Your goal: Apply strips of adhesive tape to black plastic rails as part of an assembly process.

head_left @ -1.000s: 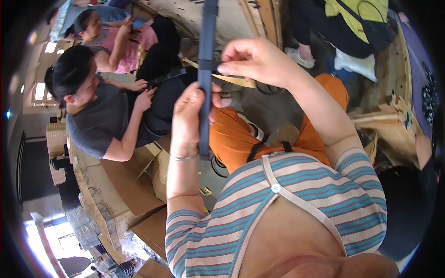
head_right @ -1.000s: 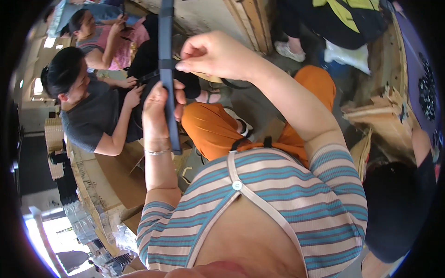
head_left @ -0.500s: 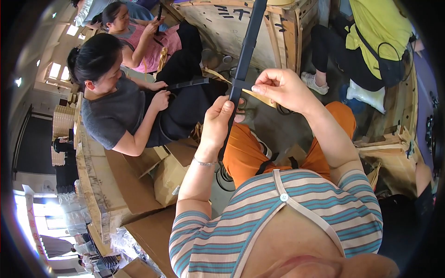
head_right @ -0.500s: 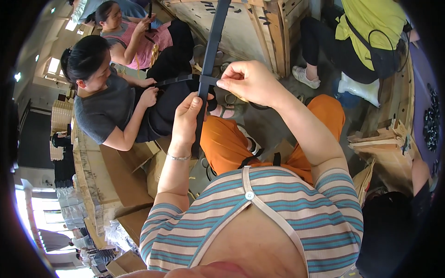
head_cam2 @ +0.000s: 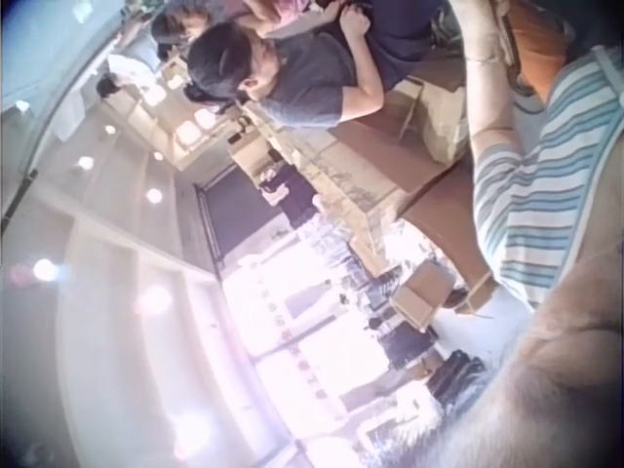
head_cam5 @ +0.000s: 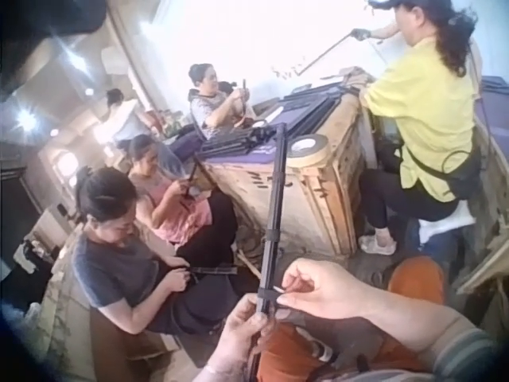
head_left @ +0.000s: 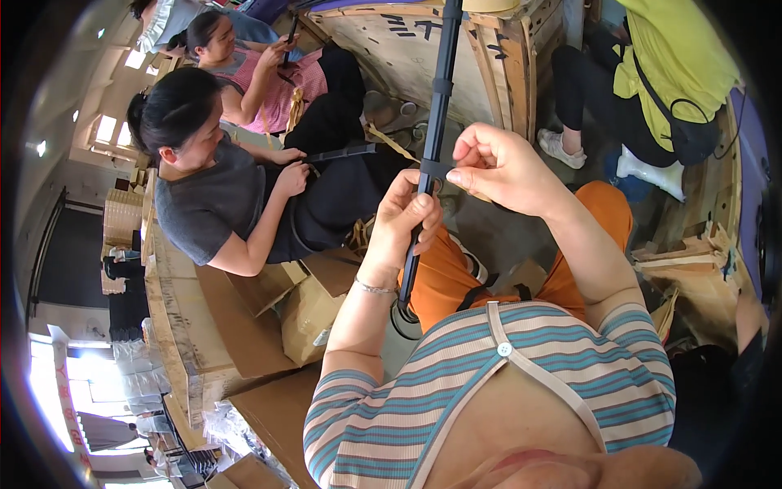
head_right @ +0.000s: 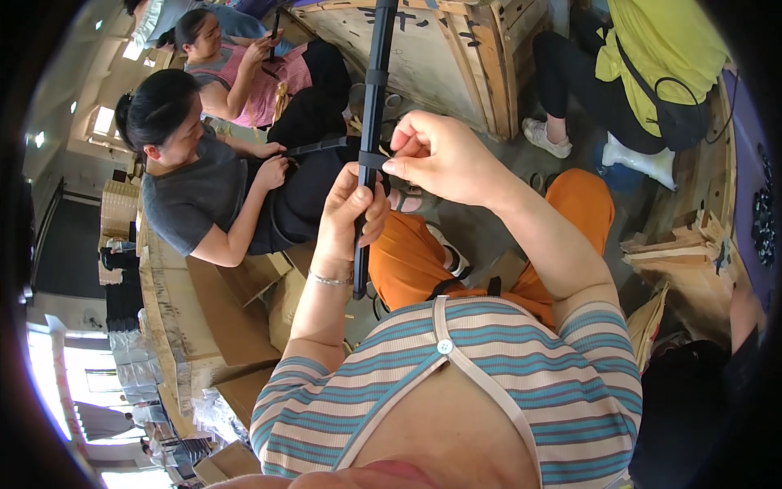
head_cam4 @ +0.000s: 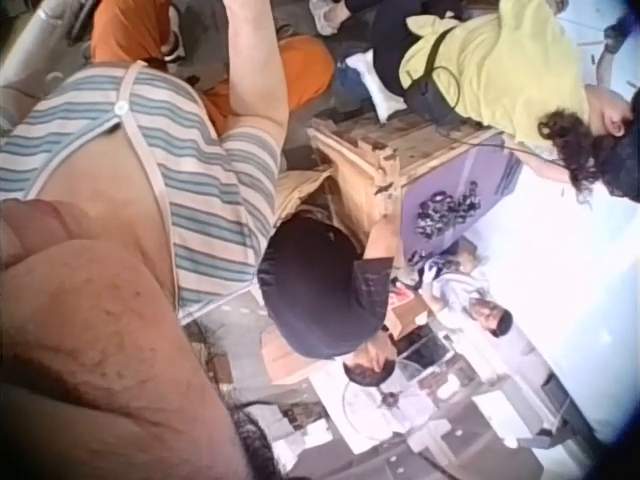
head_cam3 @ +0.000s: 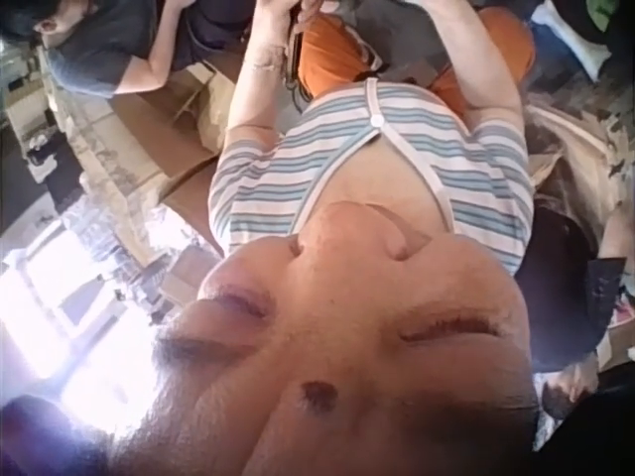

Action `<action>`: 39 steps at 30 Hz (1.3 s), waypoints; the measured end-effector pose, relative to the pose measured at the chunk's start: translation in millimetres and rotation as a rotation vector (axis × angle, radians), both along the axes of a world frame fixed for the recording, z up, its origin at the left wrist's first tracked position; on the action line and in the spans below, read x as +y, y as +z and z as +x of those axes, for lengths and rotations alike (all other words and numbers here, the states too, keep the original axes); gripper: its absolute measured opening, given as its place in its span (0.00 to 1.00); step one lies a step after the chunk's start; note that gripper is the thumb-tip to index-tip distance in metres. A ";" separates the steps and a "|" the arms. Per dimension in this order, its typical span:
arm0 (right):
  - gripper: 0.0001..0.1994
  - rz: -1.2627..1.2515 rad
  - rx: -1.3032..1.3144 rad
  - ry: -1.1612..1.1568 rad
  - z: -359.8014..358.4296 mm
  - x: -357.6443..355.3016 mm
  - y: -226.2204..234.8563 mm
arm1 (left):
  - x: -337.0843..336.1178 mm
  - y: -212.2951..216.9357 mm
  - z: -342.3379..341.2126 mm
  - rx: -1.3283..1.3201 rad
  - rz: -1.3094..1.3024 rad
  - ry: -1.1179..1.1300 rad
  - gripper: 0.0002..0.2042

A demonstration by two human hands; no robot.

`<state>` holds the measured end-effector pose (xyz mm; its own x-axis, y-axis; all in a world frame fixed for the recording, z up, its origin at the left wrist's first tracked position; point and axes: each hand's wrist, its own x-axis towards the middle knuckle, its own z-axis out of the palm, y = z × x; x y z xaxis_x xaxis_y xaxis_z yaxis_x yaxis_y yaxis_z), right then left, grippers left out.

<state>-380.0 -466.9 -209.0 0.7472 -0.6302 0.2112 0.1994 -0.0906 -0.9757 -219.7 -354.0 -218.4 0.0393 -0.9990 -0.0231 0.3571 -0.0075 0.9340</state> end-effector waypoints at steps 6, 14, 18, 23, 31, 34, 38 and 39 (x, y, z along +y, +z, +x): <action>0.07 -0.087 -0.019 -0.019 -2.4 2.0 3.2 | -3.3 -3.5 -0.5 0.218 -0.002 -0.154 0.13; 0.06 -0.049 -0.018 -0.011 -1.4 0.8 -0.4 | -6.7 -7.9 -1.7 0.225 -0.002 -0.165 0.19; 0.08 -0.037 -0.037 -0.042 0.8 0.4 -3.9 | -7.3 -9.4 -2.2 0.251 0.000 -0.166 0.18; 0.08 -0.049 -0.012 -0.067 1.2 0.4 -4.6 | -7.2 -8.3 -4.5 0.261 -0.009 -0.165 0.17; 0.07 -0.051 0.047 -0.148 6.8 4.6 -4.0 | -8.2 -21.3 -8.3 0.009 -0.151 -0.024 0.09; 0.07 -0.034 0.036 -0.181 11.5 5.8 -4.7 | -8.3 -23.4 -10.9 -0.054 -0.181 0.015 0.08; 0.07 0.010 0.043 -0.218 21.1 8.4 -10.0 | -6.7 -32.7 -14.7 -0.154 -0.217 0.102 0.09; 0.08 0.015 0.054 -0.230 24.0 9.1 -11.6 | -6.0 -34.0 -14.9 -0.209 -0.241 0.136 0.09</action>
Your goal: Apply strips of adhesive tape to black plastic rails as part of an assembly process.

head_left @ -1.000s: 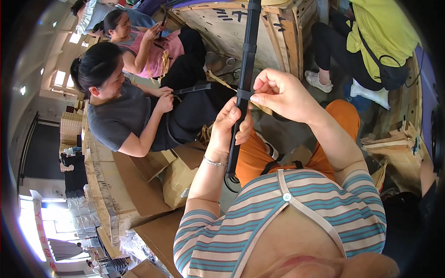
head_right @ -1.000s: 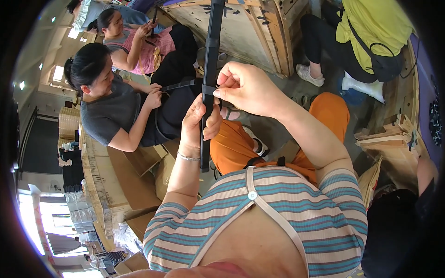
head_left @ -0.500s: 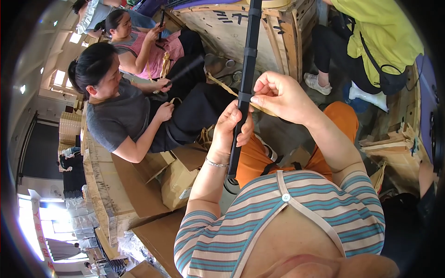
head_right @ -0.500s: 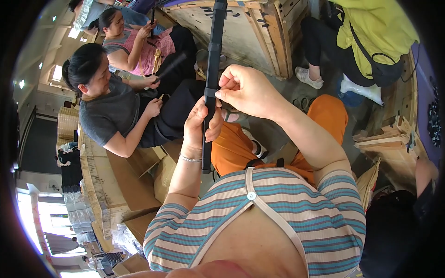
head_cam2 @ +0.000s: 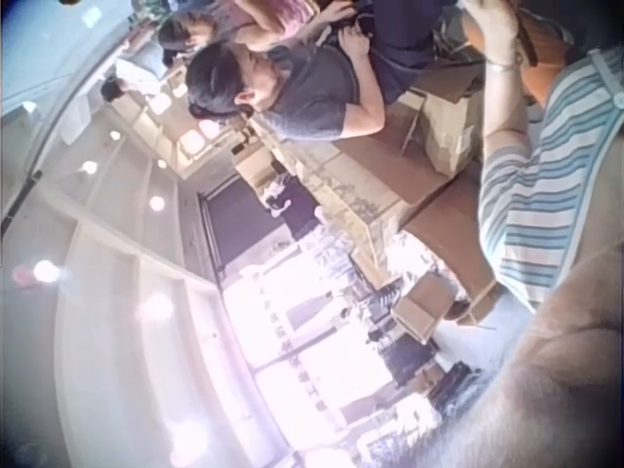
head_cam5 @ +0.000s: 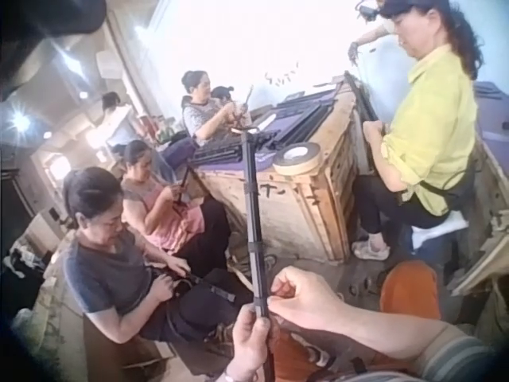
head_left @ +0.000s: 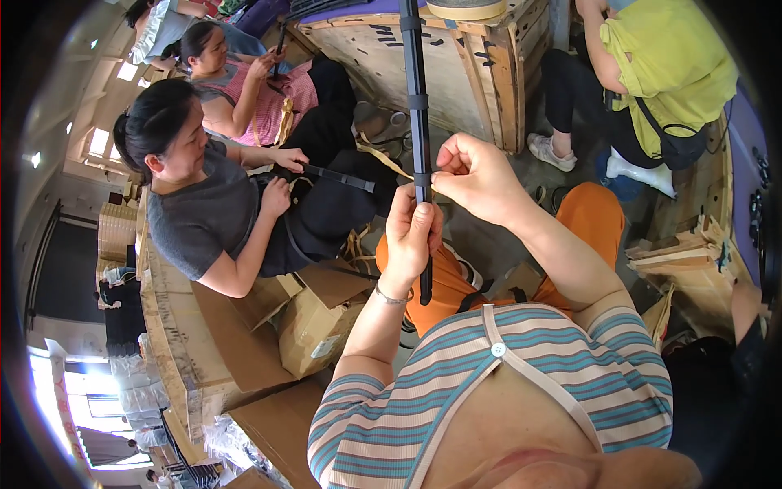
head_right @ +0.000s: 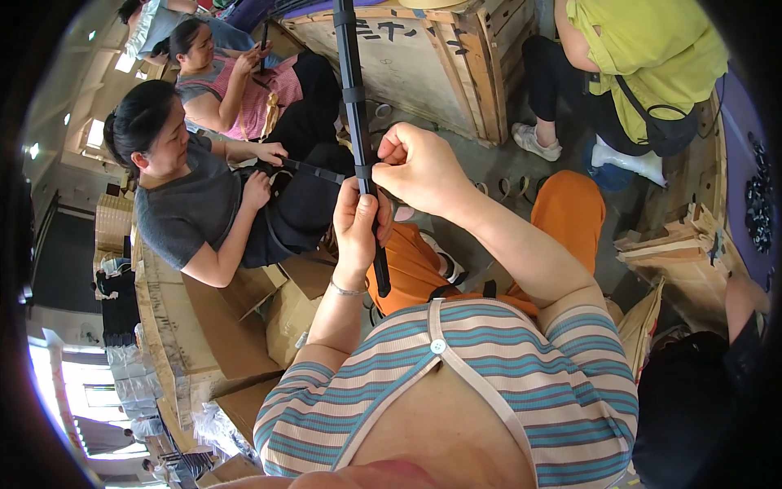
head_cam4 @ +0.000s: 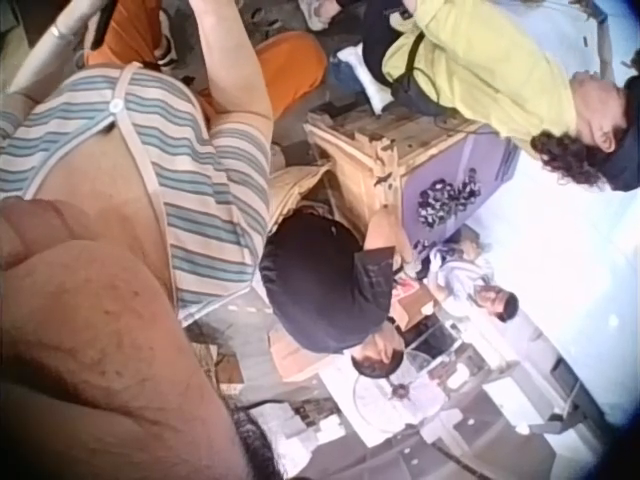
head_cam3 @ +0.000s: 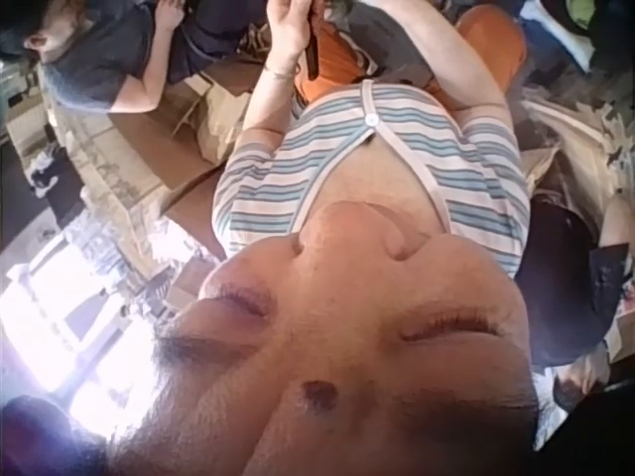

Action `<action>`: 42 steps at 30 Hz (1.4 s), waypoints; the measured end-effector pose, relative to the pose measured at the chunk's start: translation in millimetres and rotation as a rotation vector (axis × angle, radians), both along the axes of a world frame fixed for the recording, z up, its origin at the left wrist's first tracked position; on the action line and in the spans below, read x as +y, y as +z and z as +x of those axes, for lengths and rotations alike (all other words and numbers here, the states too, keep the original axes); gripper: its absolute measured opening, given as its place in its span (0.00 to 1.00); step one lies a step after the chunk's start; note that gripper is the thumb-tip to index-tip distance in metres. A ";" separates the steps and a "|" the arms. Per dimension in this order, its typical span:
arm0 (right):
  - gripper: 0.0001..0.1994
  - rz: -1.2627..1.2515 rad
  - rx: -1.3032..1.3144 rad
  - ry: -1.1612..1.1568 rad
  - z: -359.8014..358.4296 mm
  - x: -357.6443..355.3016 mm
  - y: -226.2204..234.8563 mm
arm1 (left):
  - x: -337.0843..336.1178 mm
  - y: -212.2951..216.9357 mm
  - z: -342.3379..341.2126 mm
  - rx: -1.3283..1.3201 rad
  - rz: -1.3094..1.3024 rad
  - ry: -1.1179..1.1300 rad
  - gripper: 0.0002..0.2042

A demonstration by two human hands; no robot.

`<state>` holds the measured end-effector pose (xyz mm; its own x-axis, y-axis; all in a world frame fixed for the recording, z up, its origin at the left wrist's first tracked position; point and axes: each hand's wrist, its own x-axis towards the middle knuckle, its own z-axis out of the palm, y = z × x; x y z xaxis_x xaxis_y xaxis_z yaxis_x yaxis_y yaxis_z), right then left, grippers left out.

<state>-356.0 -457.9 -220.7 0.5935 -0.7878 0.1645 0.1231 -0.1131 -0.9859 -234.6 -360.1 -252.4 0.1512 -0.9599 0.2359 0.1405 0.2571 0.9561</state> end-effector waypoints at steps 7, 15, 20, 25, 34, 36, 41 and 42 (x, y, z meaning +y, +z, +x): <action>0.10 0.018 0.171 -0.125 25.2 -5.4 -19.6 | 0.0 -16.4 3.6 -0.013 0.080 0.073 0.08; 0.09 -0.225 0.572 -0.381 42.5 -18.9 -106.1 | 25.2 -8.6 1.6 0.169 0.069 0.154 0.08; 0.05 0.085 0.118 -0.143 16.4 -38.1 -105.9 | 13.7 37.0 8.1 0.463 -0.064 -0.187 0.15; 0.12 -0.134 -0.065 0.081 19.8 -18.3 -7.5 | 10.0 19.5 20.5 0.539 -0.066 -0.288 0.15; 0.10 -0.445 0.034 0.182 21.1 -8.2 7.9 | 10.6 16.3 15.2 0.507 0.037 -0.251 0.15; 0.09 -0.458 0.012 0.221 18.8 -13.6 4.5 | 10.5 14.8 16.0 0.509 0.044 -0.259 0.15; 0.08 -0.143 0.020 0.367 16.4 -16.2 9.3 | 6.0 15.3 11.4 0.423 0.063 -0.180 0.16; 0.09 -0.252 0.059 0.323 14.9 -21.5 8.8 | 7.0 13.9 11.6 0.435 0.069 -0.190 0.17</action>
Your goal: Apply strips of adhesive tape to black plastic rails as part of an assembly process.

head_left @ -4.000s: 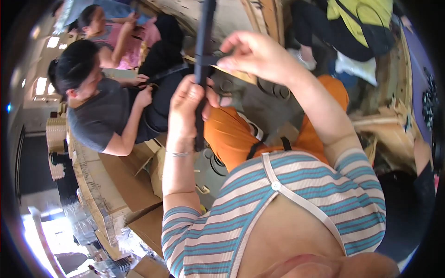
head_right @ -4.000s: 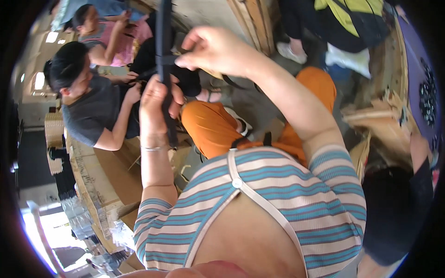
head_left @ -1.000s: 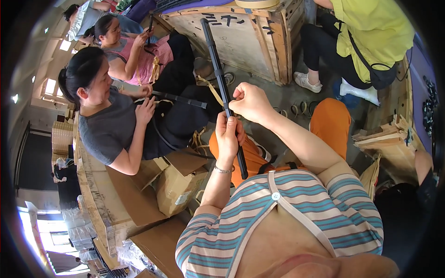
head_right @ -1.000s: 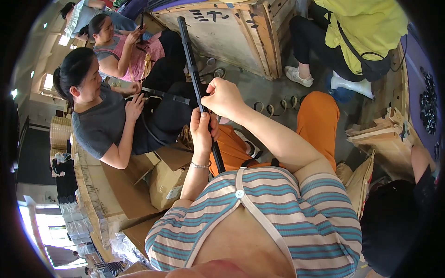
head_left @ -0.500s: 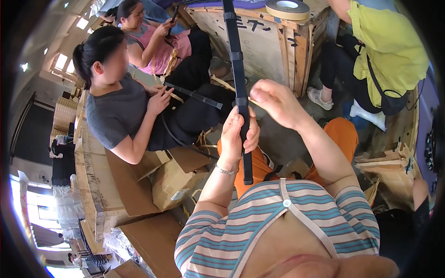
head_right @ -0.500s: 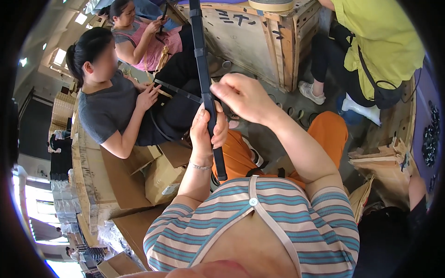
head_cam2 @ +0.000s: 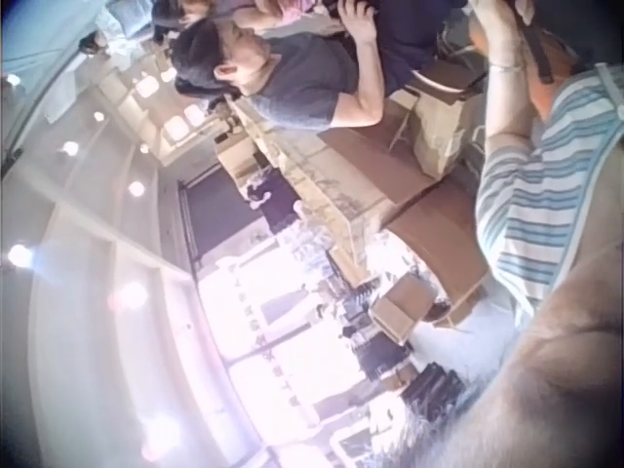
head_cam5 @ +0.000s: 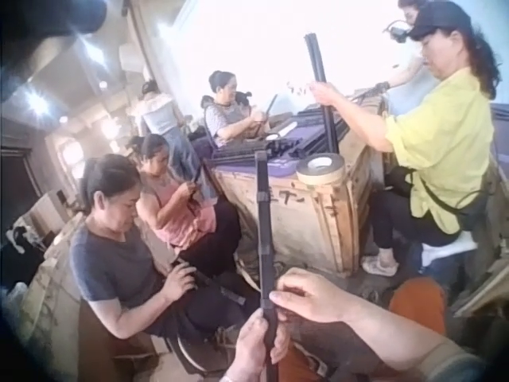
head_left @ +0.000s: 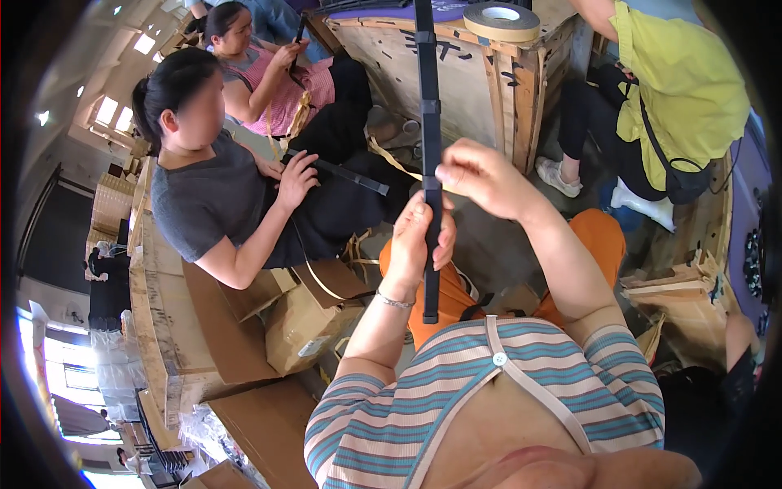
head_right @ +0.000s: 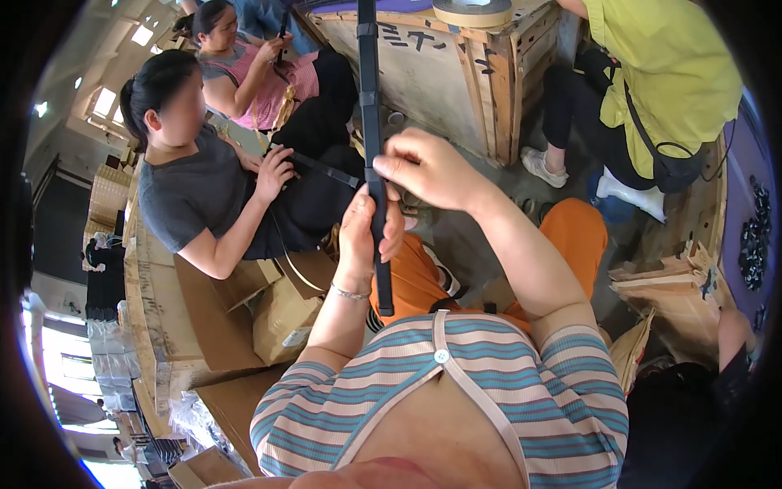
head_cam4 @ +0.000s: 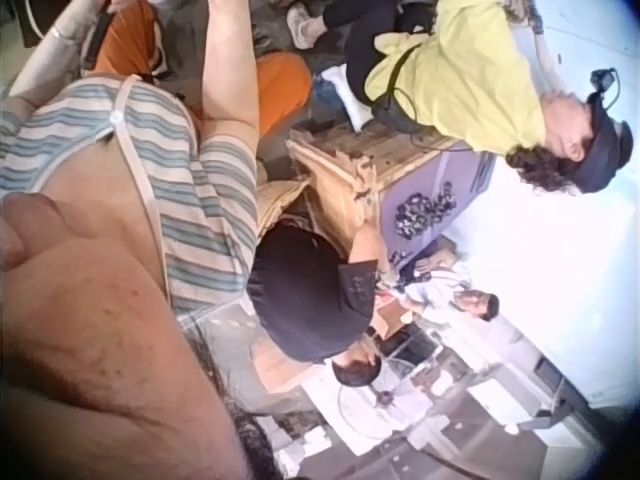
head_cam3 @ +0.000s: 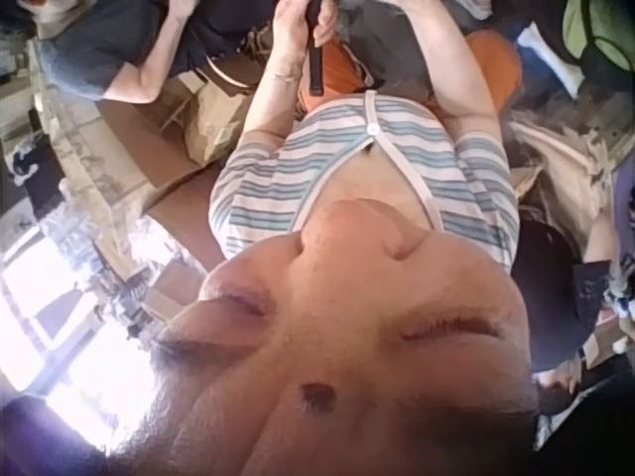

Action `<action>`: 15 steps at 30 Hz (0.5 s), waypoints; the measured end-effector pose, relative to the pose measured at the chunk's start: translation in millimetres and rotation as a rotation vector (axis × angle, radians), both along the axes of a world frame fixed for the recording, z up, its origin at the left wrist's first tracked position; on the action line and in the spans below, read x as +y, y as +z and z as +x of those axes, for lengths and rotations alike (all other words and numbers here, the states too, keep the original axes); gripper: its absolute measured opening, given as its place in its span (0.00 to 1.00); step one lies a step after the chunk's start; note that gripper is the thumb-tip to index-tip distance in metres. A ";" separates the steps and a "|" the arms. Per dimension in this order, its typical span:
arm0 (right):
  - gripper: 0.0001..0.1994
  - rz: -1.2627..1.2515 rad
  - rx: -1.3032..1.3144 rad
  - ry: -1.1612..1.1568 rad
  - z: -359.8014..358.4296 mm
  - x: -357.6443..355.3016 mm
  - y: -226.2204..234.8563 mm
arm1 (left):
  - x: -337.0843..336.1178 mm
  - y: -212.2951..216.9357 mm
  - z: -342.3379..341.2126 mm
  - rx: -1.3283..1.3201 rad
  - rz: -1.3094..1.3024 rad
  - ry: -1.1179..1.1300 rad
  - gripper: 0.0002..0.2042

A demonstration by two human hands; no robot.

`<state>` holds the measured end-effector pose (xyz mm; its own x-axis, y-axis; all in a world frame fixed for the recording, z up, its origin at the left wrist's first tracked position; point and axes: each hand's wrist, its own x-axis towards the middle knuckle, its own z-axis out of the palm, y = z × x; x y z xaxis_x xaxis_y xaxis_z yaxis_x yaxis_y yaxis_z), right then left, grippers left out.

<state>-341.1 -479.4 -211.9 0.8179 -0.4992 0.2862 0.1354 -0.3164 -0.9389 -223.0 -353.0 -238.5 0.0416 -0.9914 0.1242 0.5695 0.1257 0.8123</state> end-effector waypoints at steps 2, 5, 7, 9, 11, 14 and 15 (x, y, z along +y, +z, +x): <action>0.13 0.095 -0.178 0.050 -6.9 -7.3 2.9 | 4.1 0.4 1.7 0.003 -0.014 0.052 0.15; 0.22 0.316 -0.190 0.128 -18.1 -11.4 4.5 | 2.2 -3.7 6.6 -0.121 -0.047 0.210 0.09; 0.23 0.372 -0.233 0.167 -19.8 -9.5 4.5 | -3.7 -2.2 4.4 -0.138 -0.030 0.282 0.10; 0.25 0.419 -0.320 0.187 -19.3 -2.8 2.9 | -8.1 -2.3 -1.5 -0.248 -0.024 0.457 0.13; 0.26 0.404 -0.337 0.190 -19.1 1.5 3.5 | -10.8 1.4 -6.6 -0.310 -0.017 0.485 0.13; 0.27 0.316 -0.332 0.153 -19.1 7.2 3.0 | -16.0 6.7 -16.7 -0.368 0.001 0.558 0.13; 0.28 0.239 -0.314 0.119 -18.6 8.5 3.5 | -17.2 7.1 -16.6 -0.416 0.004 0.563 0.12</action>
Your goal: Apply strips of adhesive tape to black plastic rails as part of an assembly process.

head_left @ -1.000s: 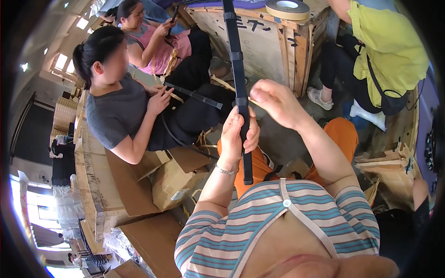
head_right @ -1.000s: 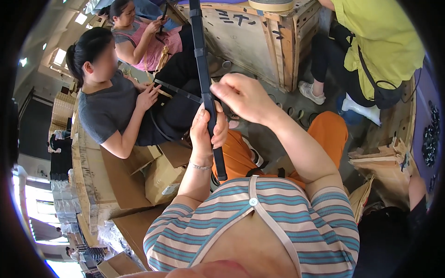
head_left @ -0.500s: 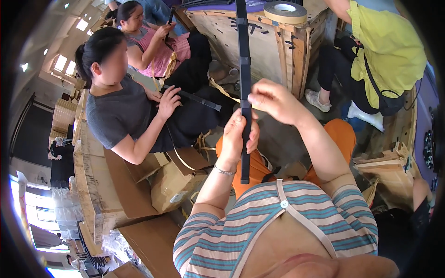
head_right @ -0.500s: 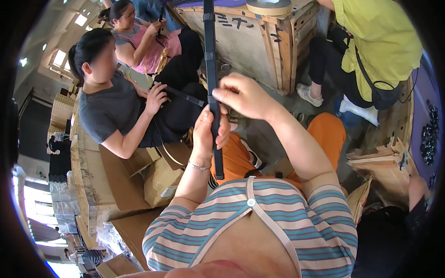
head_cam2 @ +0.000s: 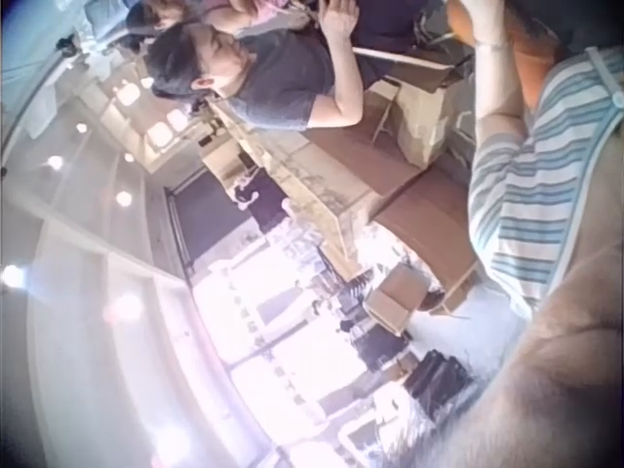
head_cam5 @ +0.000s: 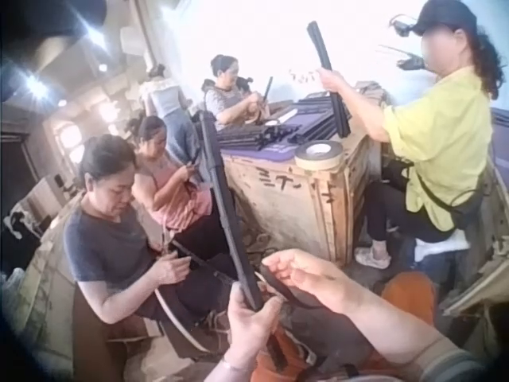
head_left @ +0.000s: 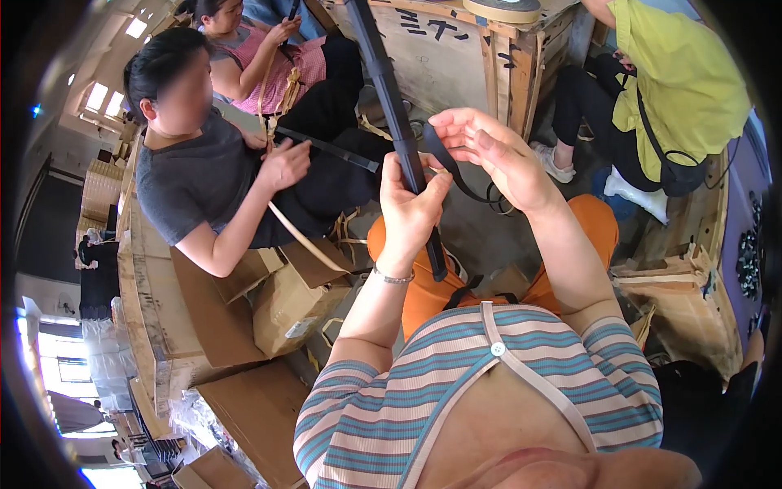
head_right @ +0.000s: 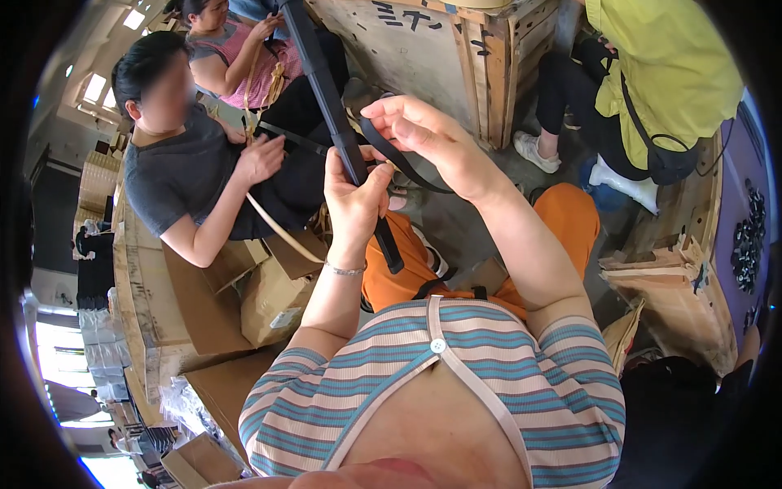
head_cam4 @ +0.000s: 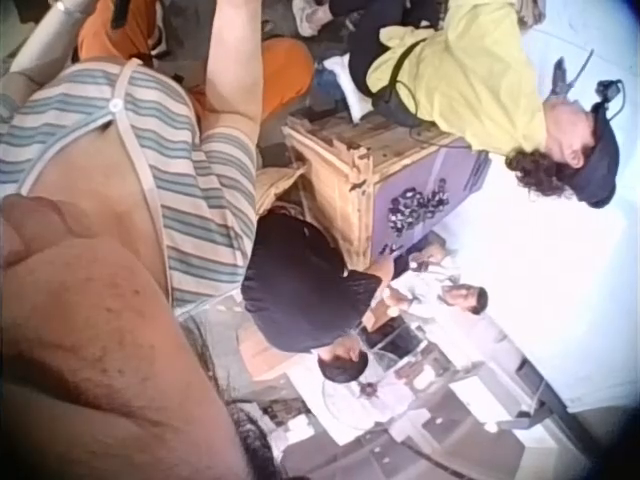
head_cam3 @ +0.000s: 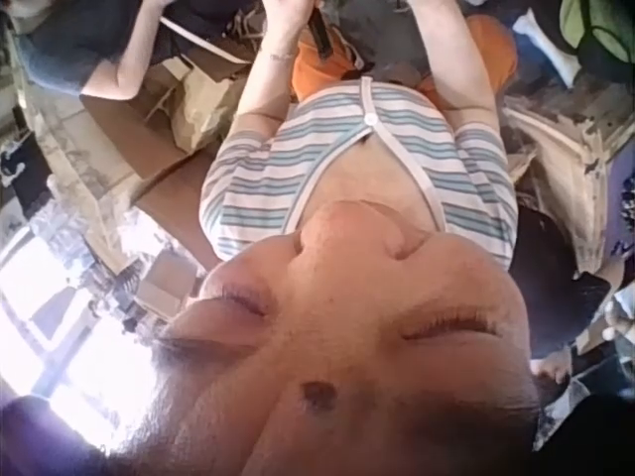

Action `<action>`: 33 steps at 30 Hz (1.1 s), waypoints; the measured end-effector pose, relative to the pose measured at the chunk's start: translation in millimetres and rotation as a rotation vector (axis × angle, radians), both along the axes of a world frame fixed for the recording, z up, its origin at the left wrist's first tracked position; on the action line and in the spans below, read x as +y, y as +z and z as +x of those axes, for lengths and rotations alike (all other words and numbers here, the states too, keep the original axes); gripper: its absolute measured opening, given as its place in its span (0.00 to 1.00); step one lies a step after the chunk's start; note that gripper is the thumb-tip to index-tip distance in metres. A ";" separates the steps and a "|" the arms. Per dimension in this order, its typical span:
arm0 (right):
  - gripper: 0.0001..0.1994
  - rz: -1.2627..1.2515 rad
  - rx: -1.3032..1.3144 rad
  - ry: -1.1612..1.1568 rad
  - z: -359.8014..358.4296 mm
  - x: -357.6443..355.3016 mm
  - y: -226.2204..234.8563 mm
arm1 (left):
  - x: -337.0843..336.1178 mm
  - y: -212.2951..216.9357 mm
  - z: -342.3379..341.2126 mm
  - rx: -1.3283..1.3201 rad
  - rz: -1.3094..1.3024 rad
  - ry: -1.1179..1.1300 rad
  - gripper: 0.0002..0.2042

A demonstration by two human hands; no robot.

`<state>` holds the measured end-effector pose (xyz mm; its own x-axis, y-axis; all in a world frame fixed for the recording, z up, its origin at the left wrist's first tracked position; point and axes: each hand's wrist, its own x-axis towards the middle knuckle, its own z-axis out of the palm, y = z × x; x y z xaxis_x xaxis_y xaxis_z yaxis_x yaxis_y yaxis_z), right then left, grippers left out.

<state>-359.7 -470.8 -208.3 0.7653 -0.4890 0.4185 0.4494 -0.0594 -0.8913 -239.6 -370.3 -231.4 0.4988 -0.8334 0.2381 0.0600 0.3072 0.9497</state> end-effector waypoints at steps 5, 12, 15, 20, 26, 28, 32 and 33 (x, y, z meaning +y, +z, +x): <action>0.27 -0.130 -0.030 0.017 -1.4 7.3 7.3 | -4.4 5.0 -1.8 -0.009 0.013 0.064 0.12; 0.13 -0.762 0.223 -0.489 -15.5 -3.7 44.0 | 7.9 15.8 -2.4 0.065 0.059 0.035 0.12; 0.11 -0.784 0.000 -0.875 -16.4 -21.7 38.2 | 18.1 18.5 -0.5 0.055 0.104 -0.025 0.12; 0.14 0.036 0.172 0.088 -25.7 -0.3 -26.6 | 20.6 9.2 -4.8 0.005 -0.052 -0.028 0.14; 0.18 0.198 0.060 0.279 -17.6 23.7 -39.6 | 21.7 0.4 -14.1 -0.057 -0.116 -0.093 0.14; 0.17 0.206 0.166 0.288 -19.9 12.4 -47.9 | 27.9 12.0 -19.1 0.071 0.023 -0.110 0.14; 0.13 0.036 0.235 0.065 -24.7 14.3 -43.1 | 28.1 11.3 -11.0 0.023 0.070 -0.088 0.12; 0.14 -0.121 0.200 -0.135 -26.6 16.3 -41.0 | 26.8 12.6 -12.5 0.022 0.072 -0.093 0.12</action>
